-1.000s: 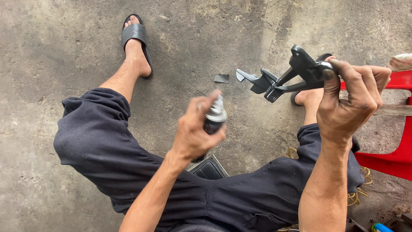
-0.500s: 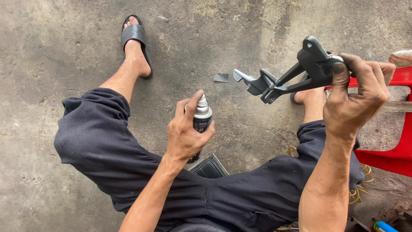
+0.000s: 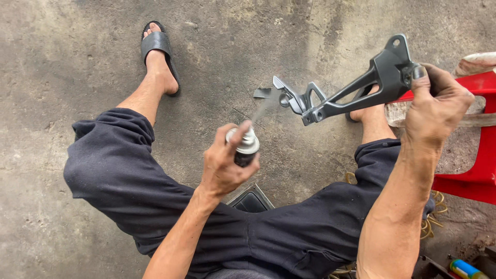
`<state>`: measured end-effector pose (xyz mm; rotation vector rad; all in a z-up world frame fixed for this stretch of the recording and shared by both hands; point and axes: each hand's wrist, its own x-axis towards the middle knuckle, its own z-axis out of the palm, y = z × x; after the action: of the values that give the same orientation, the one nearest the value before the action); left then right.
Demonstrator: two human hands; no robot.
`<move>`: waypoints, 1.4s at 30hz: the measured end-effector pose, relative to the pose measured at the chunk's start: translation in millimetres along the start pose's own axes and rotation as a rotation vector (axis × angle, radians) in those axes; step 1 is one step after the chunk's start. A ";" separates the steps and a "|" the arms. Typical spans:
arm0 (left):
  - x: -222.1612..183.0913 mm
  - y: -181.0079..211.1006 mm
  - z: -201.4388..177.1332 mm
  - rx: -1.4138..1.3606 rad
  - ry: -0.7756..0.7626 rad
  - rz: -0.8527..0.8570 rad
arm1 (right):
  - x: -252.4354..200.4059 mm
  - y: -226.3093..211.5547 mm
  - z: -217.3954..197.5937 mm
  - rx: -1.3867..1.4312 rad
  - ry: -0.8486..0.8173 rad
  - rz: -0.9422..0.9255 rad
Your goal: The person holds a metal motorcycle part and applies spray paint from a can, rotating the object to coat all surfaces while a second person helps hold the part steady with a cloth.
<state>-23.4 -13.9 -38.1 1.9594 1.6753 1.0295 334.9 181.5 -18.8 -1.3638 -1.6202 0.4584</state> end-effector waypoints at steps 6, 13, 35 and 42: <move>-9.2 3.6 -14.9 0.004 0.008 -0.058 | 1.4 23.8 -10.2 0.092 0.003 0.206; 4.0 0.4 -28.0 -0.047 -0.154 0.176 | 1.5 24.0 -13.6 0.215 0.056 0.317; 8.8 29.9 2.7 -0.500 0.160 -0.252 | -63.4 40.9 90.7 1.028 0.133 1.388; 16.5 44.7 18.7 -0.343 -0.051 -0.167 | -74.6 100.1 114.6 0.887 0.210 1.352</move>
<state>21.4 -4.9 -15.2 1.5868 1.4916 1.1089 291.9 176.2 -182.6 -1.4862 0.0018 1.5065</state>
